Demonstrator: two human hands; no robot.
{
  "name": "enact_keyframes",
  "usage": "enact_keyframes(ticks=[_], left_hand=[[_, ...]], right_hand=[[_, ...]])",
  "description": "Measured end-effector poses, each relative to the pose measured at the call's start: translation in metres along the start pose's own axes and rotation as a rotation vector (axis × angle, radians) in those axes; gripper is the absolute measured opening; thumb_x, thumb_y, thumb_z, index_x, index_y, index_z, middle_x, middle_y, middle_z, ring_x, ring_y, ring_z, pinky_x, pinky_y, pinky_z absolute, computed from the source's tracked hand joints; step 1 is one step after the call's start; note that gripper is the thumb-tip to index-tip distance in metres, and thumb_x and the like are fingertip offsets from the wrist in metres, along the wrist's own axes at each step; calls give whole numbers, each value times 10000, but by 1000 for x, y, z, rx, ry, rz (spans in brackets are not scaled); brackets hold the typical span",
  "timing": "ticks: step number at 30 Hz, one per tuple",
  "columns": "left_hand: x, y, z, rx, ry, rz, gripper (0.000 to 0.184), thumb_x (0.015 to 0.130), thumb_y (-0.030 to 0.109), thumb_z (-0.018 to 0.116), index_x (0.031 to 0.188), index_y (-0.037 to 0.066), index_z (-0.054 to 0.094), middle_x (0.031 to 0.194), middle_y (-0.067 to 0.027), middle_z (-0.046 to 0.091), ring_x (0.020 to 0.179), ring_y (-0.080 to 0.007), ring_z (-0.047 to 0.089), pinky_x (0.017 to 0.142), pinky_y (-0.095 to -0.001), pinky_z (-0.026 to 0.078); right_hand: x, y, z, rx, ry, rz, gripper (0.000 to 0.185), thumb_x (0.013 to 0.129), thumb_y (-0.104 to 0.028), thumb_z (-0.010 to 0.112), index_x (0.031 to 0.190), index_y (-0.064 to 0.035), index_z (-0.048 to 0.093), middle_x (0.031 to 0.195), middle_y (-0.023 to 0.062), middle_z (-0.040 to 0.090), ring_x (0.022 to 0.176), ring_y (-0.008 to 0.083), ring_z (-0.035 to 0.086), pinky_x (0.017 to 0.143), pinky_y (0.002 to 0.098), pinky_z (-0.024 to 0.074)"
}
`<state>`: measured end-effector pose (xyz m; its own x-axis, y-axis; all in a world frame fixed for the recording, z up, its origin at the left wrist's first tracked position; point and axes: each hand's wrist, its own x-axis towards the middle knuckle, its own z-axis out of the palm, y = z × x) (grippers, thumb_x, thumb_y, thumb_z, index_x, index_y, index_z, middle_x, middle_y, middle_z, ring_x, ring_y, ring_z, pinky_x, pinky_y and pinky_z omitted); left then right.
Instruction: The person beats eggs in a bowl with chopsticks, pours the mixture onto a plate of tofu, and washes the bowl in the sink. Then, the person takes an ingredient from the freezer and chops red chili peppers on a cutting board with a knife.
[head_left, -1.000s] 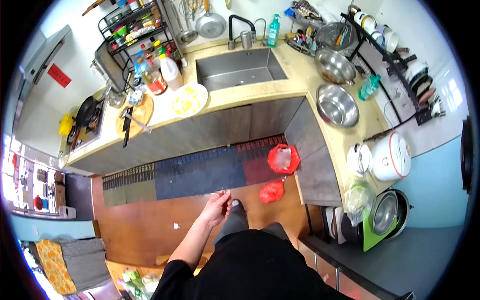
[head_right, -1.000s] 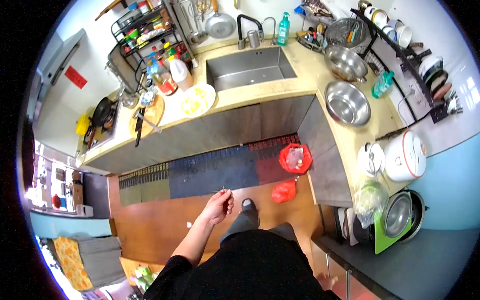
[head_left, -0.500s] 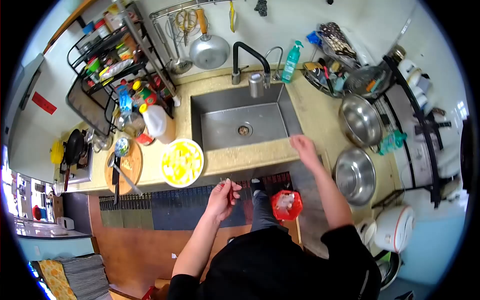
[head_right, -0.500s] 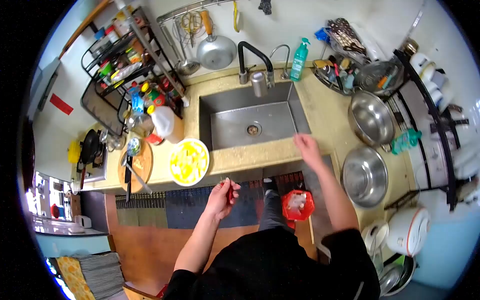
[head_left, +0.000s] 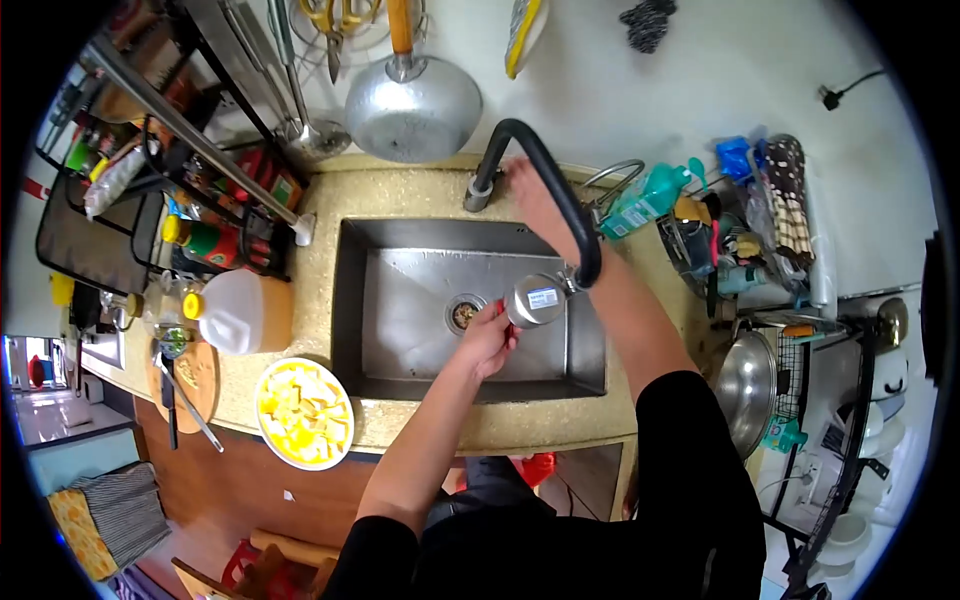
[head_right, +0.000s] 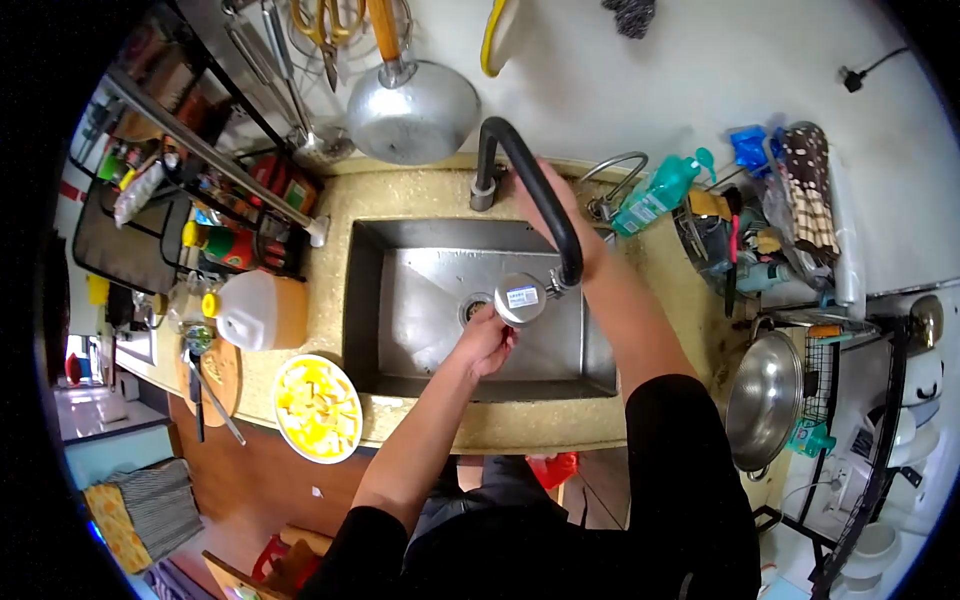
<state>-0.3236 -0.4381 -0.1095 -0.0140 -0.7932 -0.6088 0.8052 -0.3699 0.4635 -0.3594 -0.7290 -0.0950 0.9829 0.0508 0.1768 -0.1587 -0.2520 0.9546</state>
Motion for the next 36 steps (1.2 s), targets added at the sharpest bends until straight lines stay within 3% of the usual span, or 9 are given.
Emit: enact_keyframes(ticks=[5, 10, 14, 17, 20, 26, 28, 32, 36], left_hand=[[51, 5, 14, -226, 1, -83, 233, 1036, 347, 556, 1036, 116, 591, 843, 9, 621, 675, -112, 606, 573, -262, 508], [71, -10, 33, -340, -6, 58, 365, 994, 473, 586, 957, 110, 582, 823, -26, 610, 712, -145, 610, 639, -322, 540], [74, -10, 25, -258, 129, -115, 309, 998, 383, 623, 1085, 88, 599, 919, -31, 603, 807, -145, 598, 684, -302, 517], [70, -13, 27, -201, 182, -97, 381, 981, 477, 617, 963, 97, 611, 829, -19, 596, 720, -129, 586, 615, -278, 484], [59, -24, 32, -105, 32, 189, 492, 938, 594, 611, 884, 106, 585, 816, -15, 594, 709, -110, 578, 612, -272, 476], [60, -20, 13, -104, 168, -84, 439, 985, 563, 549, 880, 140, 599, 679, 24, 562, 475, -100, 464, 402, -283, 344], [68, -32, 36, -176, 239, 154, 459, 992, 580, 517, 860, 146, 590, 625, 30, 533, 413, -106, 403, 357, -297, 261], [57, -18, 27, -122, 137, 0, 399, 1003, 517, 548, 917, 129, 585, 727, 4, 585, 515, -103, 500, 403, -289, 348], [59, -14, 32, -385, 131, -17, 285, 1012, 385, 596, 971, 102, 589, 868, -47, 633, 747, -147, 616, 673, -328, 524]], right_hand=[[-6, -23, 6, 1138, -240, 425, 483, 948, -138, 430, 1393, 40, 490, 1462, 167, 488, 1406, 310, 402, 1203, 431, 260], [10, 4, -18, 1450, -187, 537, 471, 814, -27, 599, 1275, 55, 544, 1371, 278, 491, 1324, 462, 429, 1137, 482, 354], [13, -3, -17, 1533, -149, 680, 458, 823, -65, 634, 1268, 20, 568, 1378, 288, 481, 1310, 466, 438, 1125, 476, 362], [12, -9, -15, 1497, -170, 728, 440, 816, -96, 687, 1244, -17, 627, 1367, 261, 521, 1294, 421, 480, 1105, 457, 385], [14, -15, -7, 1586, -177, 799, 389, 811, -36, 654, 1199, -1, 640, 1335, 228, 535, 1273, 391, 498, 1089, 426, 402], [10, -29, 13, 1720, -147, 945, 360, 817, 18, 642, 1176, 36, 640, 1244, 153, 570, 1213, 284, 555, 1035, 358, 433], [11, -31, 14, 1712, -164, 939, 360, 822, 13, 648, 1181, 39, 635, 1244, 148, 564, 1208, 277, 559, 1026, 349, 436], [7, -43, 28, 1833, -174, 998, 366, 796, -127, 731, 1137, 2, 699, 1345, 227, 560, 1263, 372, 529, 1084, 423, 409], [9, -33, 24, 1748, -211, 932, 371, 779, -146, 743, 1112, 11, 700, 1339, 254, 561, 1254, 396, 536, 1088, 414, 407]])
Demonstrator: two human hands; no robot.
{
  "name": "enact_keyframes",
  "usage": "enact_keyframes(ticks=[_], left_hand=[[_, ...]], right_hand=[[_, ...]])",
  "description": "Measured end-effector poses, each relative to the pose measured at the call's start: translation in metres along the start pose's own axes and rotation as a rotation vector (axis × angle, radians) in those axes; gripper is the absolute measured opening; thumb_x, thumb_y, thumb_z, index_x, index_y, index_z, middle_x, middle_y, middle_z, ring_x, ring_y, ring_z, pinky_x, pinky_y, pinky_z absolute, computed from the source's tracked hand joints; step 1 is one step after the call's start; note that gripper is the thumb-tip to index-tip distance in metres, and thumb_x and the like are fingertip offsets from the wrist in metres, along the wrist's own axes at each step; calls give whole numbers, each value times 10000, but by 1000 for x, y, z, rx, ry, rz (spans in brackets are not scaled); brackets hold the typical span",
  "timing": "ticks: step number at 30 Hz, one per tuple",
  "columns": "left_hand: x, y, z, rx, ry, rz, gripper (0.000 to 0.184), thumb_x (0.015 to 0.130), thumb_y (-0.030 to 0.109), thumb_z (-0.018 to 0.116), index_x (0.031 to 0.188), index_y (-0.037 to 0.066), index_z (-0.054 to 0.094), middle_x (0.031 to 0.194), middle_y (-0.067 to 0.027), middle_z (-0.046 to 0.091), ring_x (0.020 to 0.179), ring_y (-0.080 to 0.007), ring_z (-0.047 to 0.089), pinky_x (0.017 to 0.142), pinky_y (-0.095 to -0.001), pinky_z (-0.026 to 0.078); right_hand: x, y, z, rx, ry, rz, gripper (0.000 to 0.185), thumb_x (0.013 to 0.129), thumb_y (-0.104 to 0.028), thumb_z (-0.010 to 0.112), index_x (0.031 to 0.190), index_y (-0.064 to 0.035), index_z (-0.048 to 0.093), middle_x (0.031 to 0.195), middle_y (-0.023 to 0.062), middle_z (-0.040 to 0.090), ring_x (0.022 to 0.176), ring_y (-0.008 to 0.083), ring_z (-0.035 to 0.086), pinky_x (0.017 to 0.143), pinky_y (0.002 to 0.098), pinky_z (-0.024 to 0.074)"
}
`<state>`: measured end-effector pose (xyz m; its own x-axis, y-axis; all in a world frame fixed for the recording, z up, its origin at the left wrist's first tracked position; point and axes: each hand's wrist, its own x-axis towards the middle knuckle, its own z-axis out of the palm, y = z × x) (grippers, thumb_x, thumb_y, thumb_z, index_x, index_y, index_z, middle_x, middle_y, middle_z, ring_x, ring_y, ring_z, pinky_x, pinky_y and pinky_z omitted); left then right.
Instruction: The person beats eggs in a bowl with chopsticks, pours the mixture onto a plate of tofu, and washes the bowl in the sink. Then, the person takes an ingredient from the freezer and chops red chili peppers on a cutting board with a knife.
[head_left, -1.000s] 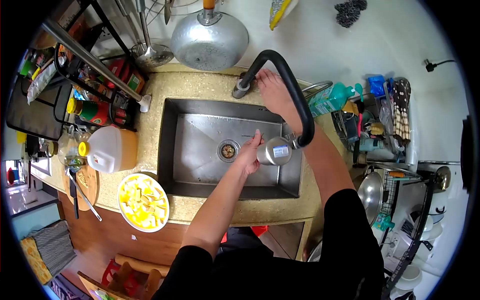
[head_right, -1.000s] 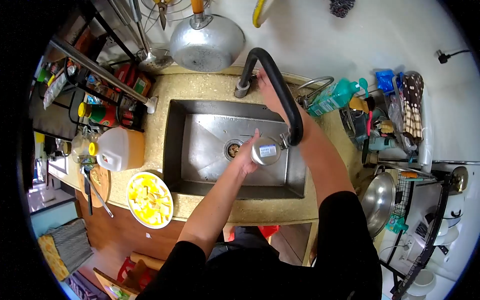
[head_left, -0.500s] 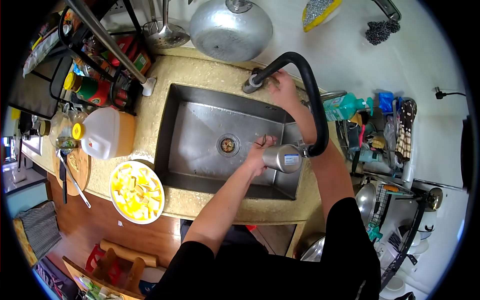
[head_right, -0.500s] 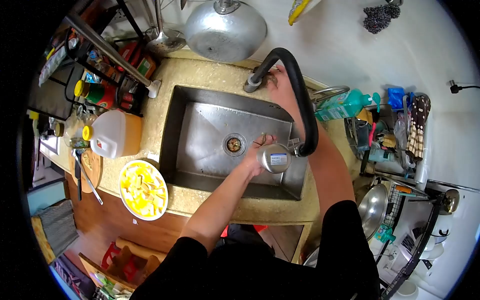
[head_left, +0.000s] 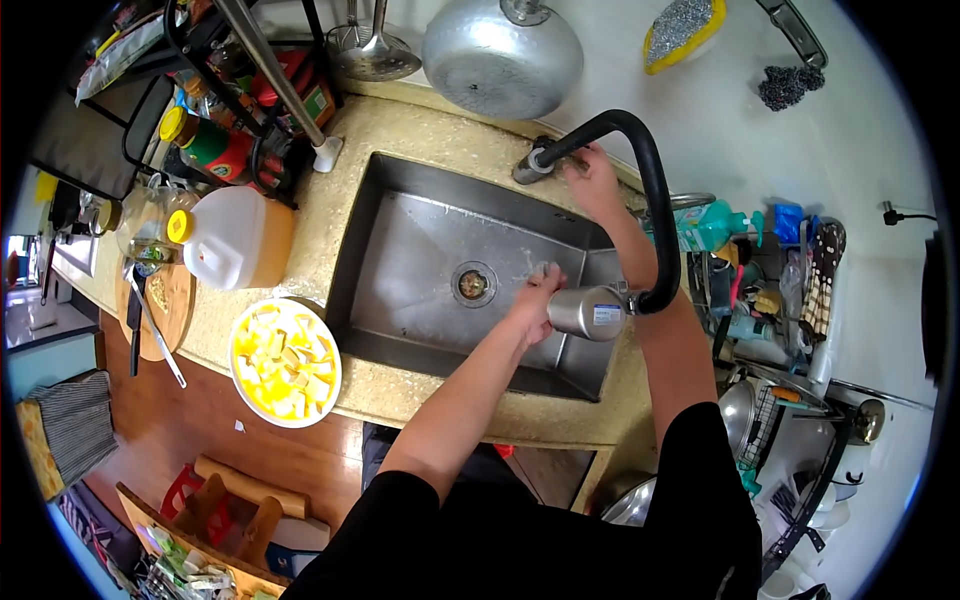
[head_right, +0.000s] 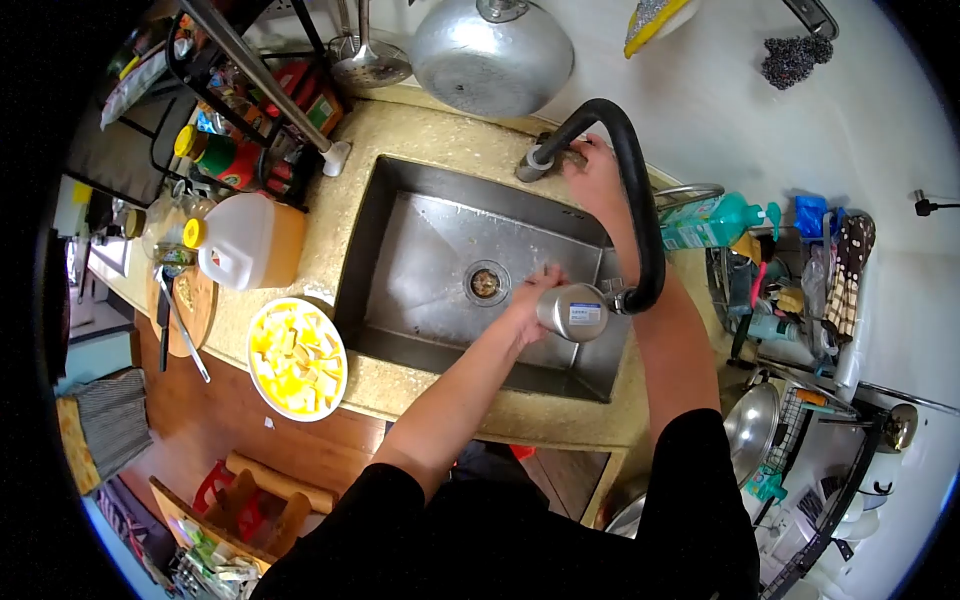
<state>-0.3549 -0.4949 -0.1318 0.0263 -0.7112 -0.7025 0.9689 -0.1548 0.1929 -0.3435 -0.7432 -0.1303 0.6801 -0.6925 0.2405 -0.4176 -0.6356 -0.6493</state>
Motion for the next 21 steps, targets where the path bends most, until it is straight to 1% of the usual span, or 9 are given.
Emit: enact_keyframes(ticks=[1, 3, 4, 6, 9, 12, 15, 18, 21], left_hand=[[-5, 1, 3, 30, -32, 22, 284, 1013, 382, 596, 981, 100, 590, 865, -49, 633, 741, -155, 618, 667, -333, 526], [-11, 1, 5, 92, -94, 62, 283, 1013, 377, 596, 1001, 95, 592, 860, -52, 633, 731, -171, 624, 655, -345, 528], [-6, -2, 0, 73, -80, 34, 261, 1004, 357, 613, 1011, 97, 599, 884, -51, 639, 767, -178, 636, 669, -357, 539], [1, -3, -5, 34, -57, -19, 224, 987, 318, 648, 1031, 101, 613, 934, -49, 650, 838, -192, 659, 698, -382, 561], [-5, 8, 1, 68, 91, -110, 186, 986, 277, 652, 1019, 97, 617, 912, -45, 638, 823, -195, 654, 715, -374, 562], [5, -6, -5, -15, -85, 51, 208, 998, 292, 635, 1032, 89, 607, 864, -42, 620, 768, -193, 642, 683, -367, 553], [11, -4, -9, -75, -149, -2, 147, 1011, 238, 612, 1050, 96, 606, 850, -40, 608, 752, -191, 635, 679, -356, 555], [27, -3, -12, -154, -90, -33, 136, 1019, 215, 596, 1063, 87, 610, 875, -49, 615, 788, -189, 641, 682, -360, 556], [9, -1, 0, 128, -60, 21, 145, 1025, 222, 583, 1048, 85, 622, 886, -50, 629, 793, -186, 644, 688, -360, 559]], right_hand=[[-1, -2, 1, 35, 5, 17, 368, 773, -149, 744, 1105, 5, 704, 1348, 262, 554, 1255, 399, 538, 1086, 413, 410], [0, -4, -2, -32, -23, 9, 369, 772, -152, 746, 1105, 2, 706, 1353, 269, 547, 1250, 401, 541, 1086, 413, 412], [0, -5, -3, -66, -36, 7, 369, 772, -154, 747, 1105, 0, 708, 1356, 272, 544, 1248, 401, 543, 1085, 413, 413], [-1, -7, -3, -30, -31, 6, 369, 766, -152, 756, 1101, -3, 711, 1363, 276, 535, 1264, 390, 534, 1095, 408, 402], [0, -3, 3, 5, -21, 12, 362, 766, -145, 757, 1096, -3, 712, 1358, 272, 536, 1273, 381, 526, 1100, 400, 396], [-1, 7, 5, 67, -13, 32, 356, 771, -141, 752, 1094, 5, 710, 1350, 265, 541, 1271, 377, 526, 1100, 395, 394], [0, 6, 5, 102, -25, 55, 353, 780, -138, 744, 1094, 17, 705, 1340, 255, 549, 1256, 371, 537, 1092, 393, 398], [2, 1, 1, 103, -50, 72, 342, 789, -124, 729, 1094, 29, 698, 1324, 244, 561, 1242, 355, 549, 1078, 392, 408], [4, -3, 1, 132, -56, 89, 323, 799, -96, 710, 1091, 41, 689, 1286, 232, 588, 1207, 327, 579, 1043, 385, 434]])
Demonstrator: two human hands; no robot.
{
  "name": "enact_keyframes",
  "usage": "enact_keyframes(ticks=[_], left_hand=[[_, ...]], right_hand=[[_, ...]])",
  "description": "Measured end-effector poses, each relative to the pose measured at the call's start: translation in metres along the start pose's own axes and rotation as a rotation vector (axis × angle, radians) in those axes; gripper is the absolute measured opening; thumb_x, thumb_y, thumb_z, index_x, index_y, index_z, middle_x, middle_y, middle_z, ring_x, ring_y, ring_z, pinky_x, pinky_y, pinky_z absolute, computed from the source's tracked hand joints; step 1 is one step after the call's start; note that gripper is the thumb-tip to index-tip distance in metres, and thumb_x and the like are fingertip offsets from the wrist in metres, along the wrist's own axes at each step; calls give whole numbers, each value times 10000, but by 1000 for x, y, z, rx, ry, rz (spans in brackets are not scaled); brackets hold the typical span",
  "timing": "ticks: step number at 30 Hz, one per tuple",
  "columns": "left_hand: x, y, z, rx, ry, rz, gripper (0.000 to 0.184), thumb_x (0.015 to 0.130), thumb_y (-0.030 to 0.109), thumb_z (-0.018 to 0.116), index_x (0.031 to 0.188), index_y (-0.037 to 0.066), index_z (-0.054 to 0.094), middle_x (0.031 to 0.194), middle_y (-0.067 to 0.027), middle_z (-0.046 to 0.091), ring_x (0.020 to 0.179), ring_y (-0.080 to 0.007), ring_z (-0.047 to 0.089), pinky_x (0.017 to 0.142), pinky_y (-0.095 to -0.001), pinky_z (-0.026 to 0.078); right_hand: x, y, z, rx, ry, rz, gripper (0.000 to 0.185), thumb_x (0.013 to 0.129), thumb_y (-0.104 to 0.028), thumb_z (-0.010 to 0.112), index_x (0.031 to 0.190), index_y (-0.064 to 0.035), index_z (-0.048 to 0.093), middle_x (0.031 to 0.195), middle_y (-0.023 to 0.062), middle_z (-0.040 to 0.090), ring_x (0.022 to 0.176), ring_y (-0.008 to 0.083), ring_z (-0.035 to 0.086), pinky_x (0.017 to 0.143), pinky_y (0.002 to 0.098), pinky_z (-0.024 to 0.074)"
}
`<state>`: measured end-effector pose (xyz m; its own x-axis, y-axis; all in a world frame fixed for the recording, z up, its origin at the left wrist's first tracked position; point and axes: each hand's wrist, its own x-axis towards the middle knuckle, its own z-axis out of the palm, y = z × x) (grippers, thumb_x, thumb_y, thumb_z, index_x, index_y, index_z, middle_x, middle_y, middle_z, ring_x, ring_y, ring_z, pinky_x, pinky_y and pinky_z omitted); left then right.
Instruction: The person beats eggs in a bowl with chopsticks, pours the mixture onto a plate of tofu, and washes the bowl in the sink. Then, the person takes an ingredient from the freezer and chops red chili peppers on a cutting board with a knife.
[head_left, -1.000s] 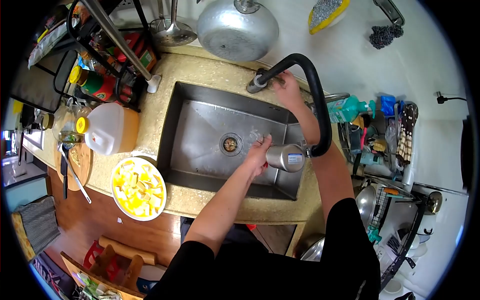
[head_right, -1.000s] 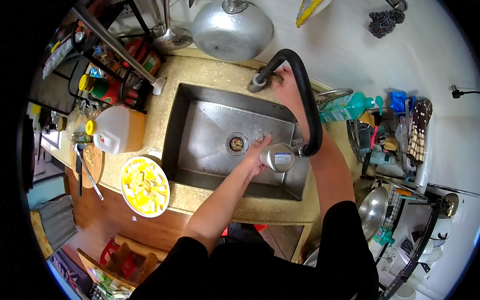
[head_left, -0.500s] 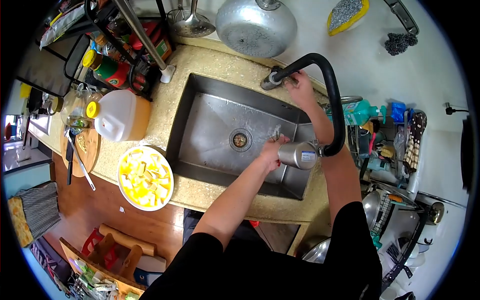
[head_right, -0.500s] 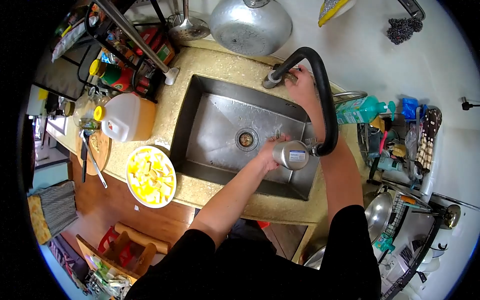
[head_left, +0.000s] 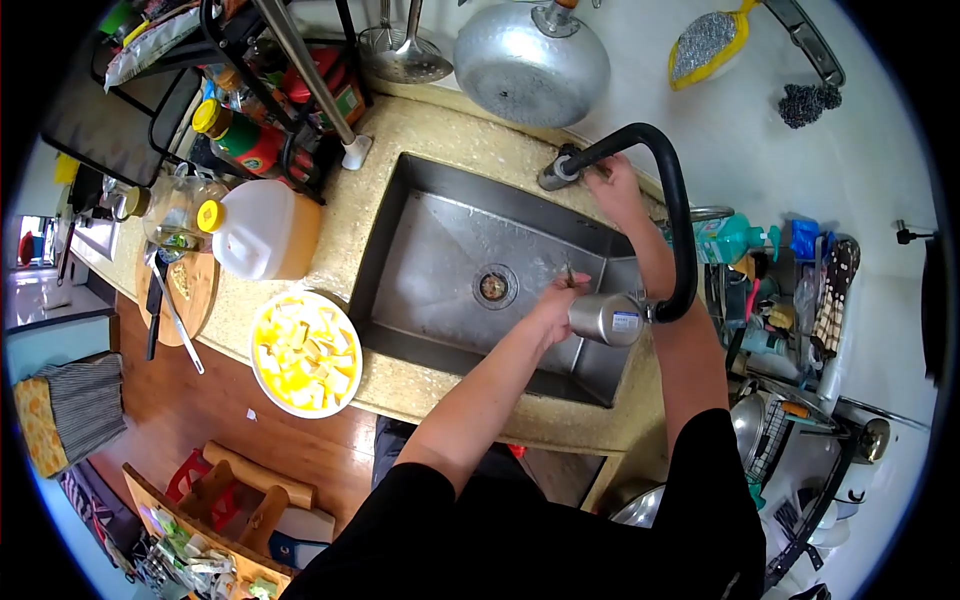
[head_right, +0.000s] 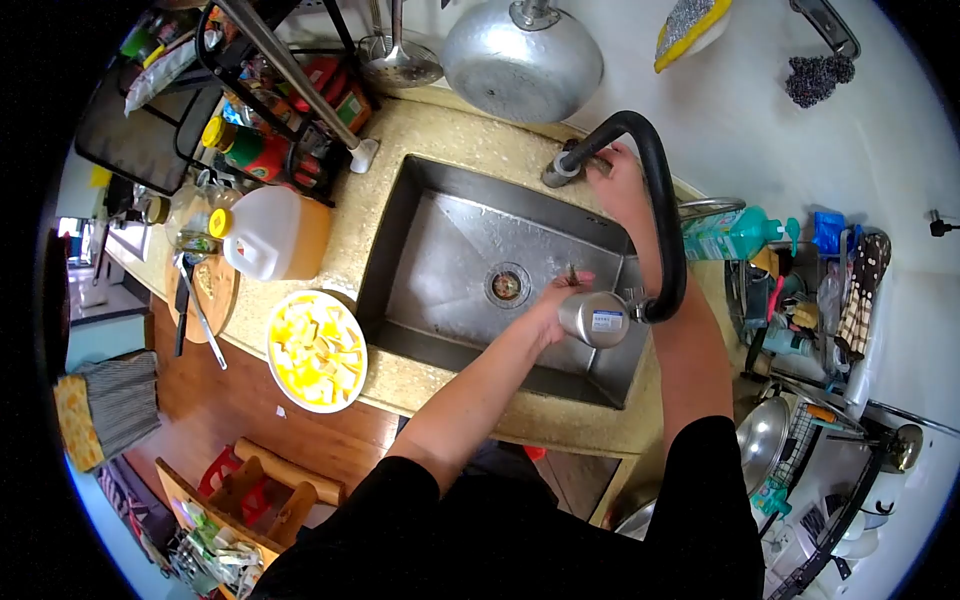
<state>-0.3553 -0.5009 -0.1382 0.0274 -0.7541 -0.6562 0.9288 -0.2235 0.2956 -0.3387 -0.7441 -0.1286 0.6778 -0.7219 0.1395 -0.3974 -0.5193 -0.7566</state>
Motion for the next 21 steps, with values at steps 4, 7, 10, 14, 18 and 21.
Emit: enact_keyframes(ticks=[4, 7, 10, 14, 18, 21], left_hand=[[5, -10, -5, 37, 7, 44, 157, 1014, 239, 573, 1019, 92, 628, 829, -30, 634, 723, -154, 609, 638, -315, 514], [7, -15, -41, 774, 127, 239, 145, 966, 166, 593, 1045, 68, 666, 937, -89, 709, 826, -223, 688, 713, -355, 557], [-53, 29, -56, 1836, 201, 225, 205, 924, 95, 570, 1085, 54, 690, 1104, -170, 715, 999, -312, 709, 808, -418, 574], [-133, 81, -53, 1981, 55, 225, 237, 925, 83, 535, 1109, 24, 673, 1036, -172, 728, 912, -332, 719, 757, -426, 574], [-182, 122, -59, 485, -348, 73, 163, 958, 137, 528, 956, 61, 672, 701, 7, 563, 544, -186, 508, 449, -317, 440], [-100, 61, -88, 1754, 197, 93, 189, 947, 195, 571, 1008, 64, 693, 795, -24, 648, 589, -203, 605, 463, -351, 473]], right_hand=[[-1, 2, -3, 131, 20, 32, 282, 814, -51, 677, 1078, 50, 680, 1151, 204, 659, 1092, 281, 645, 948, 365, 494], [-6, -6, -3, 135, -58, 116, 340, 872, 52, 575, 1211, 29, 593, 1100, 91, 670, 1041, 182, 648, 935, 317, 501], [-43, -23, -15, 283, -41, 13, 521, 886, 93, 505, 1403, 25, 484, 1413, 142, 539, 1312, 226, 520, 1104, 343, 402], [-131, 18, -55, 164, 37, 112, 497, 976, -87, 581, 1443, 12, 442, 1419, 147, 515, 1302, 242, 509, 1107, 370, 386], [-288, -60, -96, 79, 11, 407, 247, 943, -46, 593, 1182, -6, 641, 1117, 74, 643, 1020, 181, 600, 914, 340, 485], [-390, -82, -93, 160, -123, 452, 237, 928, -62, 636, 1157, -5, 647, 1066, 52, 655, 991, 162, 616, 926, 327, 495]])
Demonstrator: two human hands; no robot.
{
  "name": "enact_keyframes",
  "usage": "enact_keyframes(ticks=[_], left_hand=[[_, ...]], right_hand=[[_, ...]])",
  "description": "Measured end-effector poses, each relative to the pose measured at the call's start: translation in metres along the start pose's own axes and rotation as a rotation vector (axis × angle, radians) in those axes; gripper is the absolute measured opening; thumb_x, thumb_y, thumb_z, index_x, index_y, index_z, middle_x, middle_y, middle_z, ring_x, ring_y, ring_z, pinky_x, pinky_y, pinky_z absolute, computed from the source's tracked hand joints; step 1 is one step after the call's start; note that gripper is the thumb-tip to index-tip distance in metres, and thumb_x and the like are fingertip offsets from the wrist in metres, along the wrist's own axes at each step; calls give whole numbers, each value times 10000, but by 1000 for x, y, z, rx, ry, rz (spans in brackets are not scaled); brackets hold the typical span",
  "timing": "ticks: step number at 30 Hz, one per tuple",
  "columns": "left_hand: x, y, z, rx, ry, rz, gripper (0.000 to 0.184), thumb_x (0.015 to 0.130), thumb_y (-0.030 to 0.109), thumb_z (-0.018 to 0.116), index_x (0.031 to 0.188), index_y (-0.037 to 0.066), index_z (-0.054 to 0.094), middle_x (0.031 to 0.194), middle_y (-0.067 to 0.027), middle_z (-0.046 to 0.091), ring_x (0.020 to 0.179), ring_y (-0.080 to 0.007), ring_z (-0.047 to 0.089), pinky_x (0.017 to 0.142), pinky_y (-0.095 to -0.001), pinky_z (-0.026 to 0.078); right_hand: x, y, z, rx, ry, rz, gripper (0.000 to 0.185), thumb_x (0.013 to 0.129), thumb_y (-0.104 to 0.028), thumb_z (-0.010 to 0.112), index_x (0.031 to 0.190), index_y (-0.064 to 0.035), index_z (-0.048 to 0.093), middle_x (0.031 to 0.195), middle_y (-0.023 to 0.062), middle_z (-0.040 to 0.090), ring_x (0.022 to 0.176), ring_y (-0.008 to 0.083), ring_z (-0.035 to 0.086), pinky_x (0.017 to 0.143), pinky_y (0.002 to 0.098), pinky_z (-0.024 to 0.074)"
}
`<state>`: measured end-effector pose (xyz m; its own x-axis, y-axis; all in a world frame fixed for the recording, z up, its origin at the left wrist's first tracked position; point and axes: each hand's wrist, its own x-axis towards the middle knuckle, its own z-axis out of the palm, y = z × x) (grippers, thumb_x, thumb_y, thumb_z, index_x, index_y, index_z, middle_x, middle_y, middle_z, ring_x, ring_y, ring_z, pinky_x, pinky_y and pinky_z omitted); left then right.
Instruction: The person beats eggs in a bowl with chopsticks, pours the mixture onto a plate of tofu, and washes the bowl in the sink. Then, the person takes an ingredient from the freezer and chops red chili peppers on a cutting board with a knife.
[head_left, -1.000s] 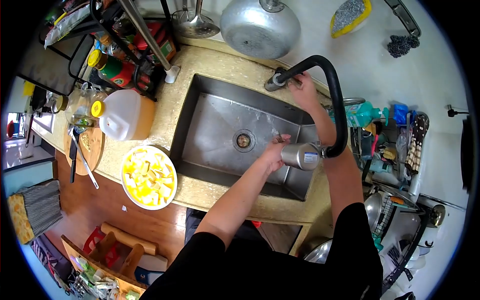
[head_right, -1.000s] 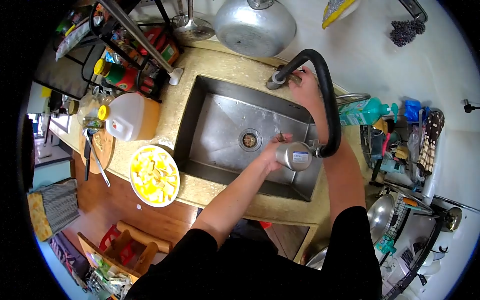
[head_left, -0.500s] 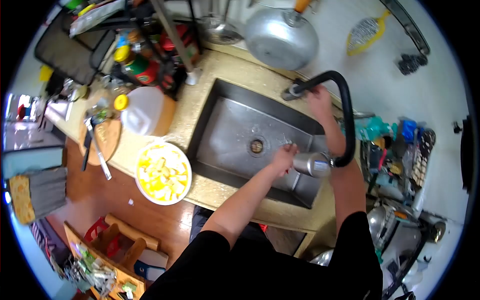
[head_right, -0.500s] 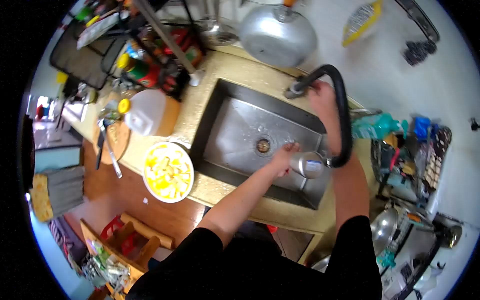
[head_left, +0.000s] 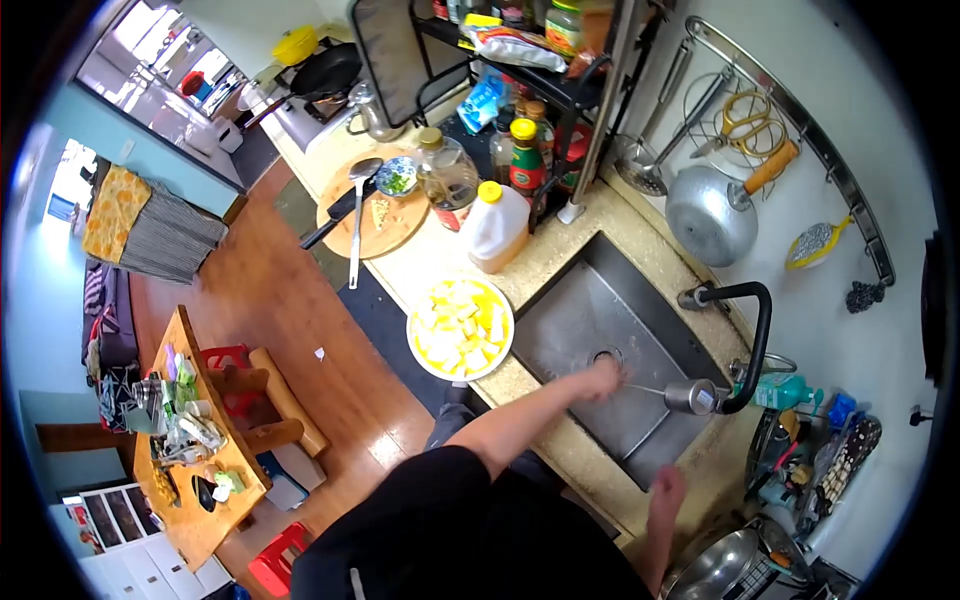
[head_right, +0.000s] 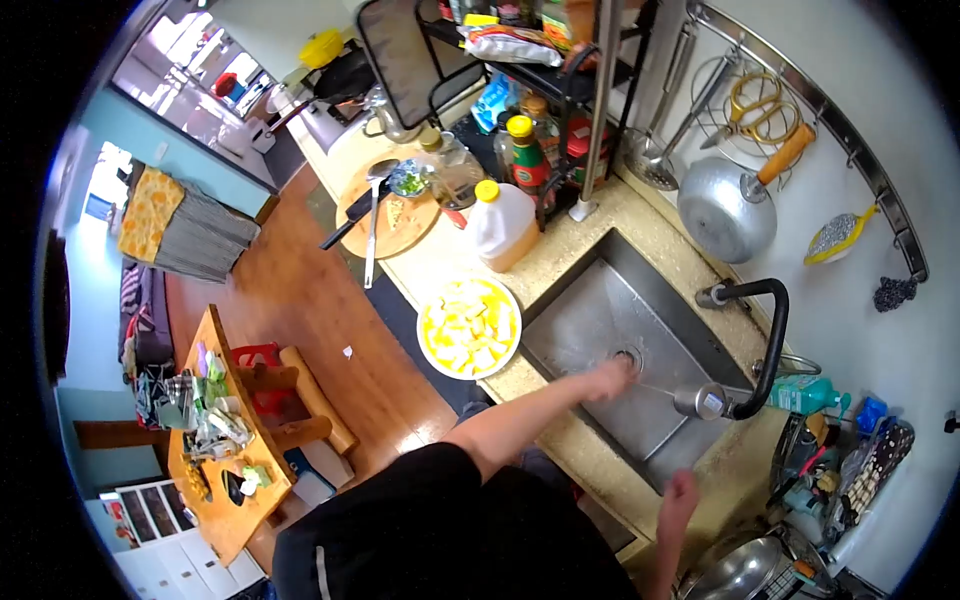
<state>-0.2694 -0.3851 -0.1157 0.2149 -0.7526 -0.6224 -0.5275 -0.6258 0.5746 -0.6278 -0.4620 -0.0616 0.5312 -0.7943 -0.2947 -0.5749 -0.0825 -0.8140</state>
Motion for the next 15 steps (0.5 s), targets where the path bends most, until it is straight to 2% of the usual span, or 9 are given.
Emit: enact_keyframes(ticks=[1, 2, 3, 6, 9, 11, 13, 14, 15], left_hand=[[5, 9, 13, 319, -122, -174, 205, 944, 214, 586, 1025, 65, 700, 826, -34, 677, 604, -208, 638, 467, -363, 484], [7, 19, 19, 440, -225, -231, 223, 940, 234, 600, 1042, 66, 707, 857, -45, 706, 619, -214, 670, 472, -375, 495], [13, -2, 47, 653, 82, 356, 217, 936, 223, 593, 1021, 75, 726, 844, -48, 711, 586, -230, 670, 465, -384, 498], [-25, 25, 2, -507, 100, 406, 216, 929, 212, 585, 1033, 83, 724, 826, -47, 707, 635, -224, 677, 513, -387, 515], [-5, 13, 20, -734, 166, 604, 228, 919, 144, 536, 1023, 45, 713, 841, -84, 711, 754, -249, 697, 650, -416, 542], [14, 1, 59, 238, 167, 469, 273, 879, 93, 523, 1063, 29, 714, 925, -102, 734, 847, -283, 717, 719, -405, 558], [-24, 25, 27, 365, 80, 446, 276, 889, 110, 526, 1079, 63, 721, 989, -111, 736, 879, -263, 723, 733, -417, 569], [-44, 35, 19, 421, 26, 437, 278, 895, 118, 527, 1087, 80, 725, 1021, -116, 737, 894, -253, 726, 739, -422, 574], [-46, 32, 12, -115, -116, 419, 266, 898, 126, 534, 1079, 84, 725, 1021, -116, 738, 897, -241, 726, 736, -425, 575]], right_hand=[[-28, -24, 10, 16, -142, 31, 227, 932, -57, 639, 1151, 0, 650, 1054, 50, 665, 993, 156, 624, 917, 317, 502], [-46, -50, 19, 59, -231, 79, 215, 945, -63, 637, 1149, 5, 651, 1058, 53, 673, 1001, 150, 630, 915, 306, 504], [-65, -71, 24, 99, -320, 136, 205, 958, -69, 635, 1146, 11, 652, 1062, 56, 680, 1009, 145, 636, 913, 294, 506], [-89, -95, 48, 184, -371, 166, 225, 958, -88, 639, 1154, 23, 653, 1026, 58, 680, 949, 133, 637, 868, 271, 510], [-89, -93, 72, 183, -363, 10, 264, 963, -95, 635, 1186, 45, 641, 1031, 79, 688, 973, 143, 644, 886, 282, 509], [-90, -118, 78, 143, -366, 0, 275, 964, -95, 630, 1198, 48, 639, 1038, 92, 694, 970, 149, 648, 887, 290, 511], [-84, -125, 83, 44, -322, -133, 282, 959, -90, 624, 1204, 47, 644, 1037, 115, 702, 965, 166, 657, 882, 302, 517], [-90, -132, 82, 50, -308, -117, 276, 958, -89, 625, 1196, 49, 647, 1038, 118, 703, 962, 167, 658, 879, 304, 519], [-89, -147, 83, 58, -290, -119, 271, 957, -88, 625, 1188, 51, 650, 1038, 122, 703, 958, 169, 659, 877, 307, 520]])
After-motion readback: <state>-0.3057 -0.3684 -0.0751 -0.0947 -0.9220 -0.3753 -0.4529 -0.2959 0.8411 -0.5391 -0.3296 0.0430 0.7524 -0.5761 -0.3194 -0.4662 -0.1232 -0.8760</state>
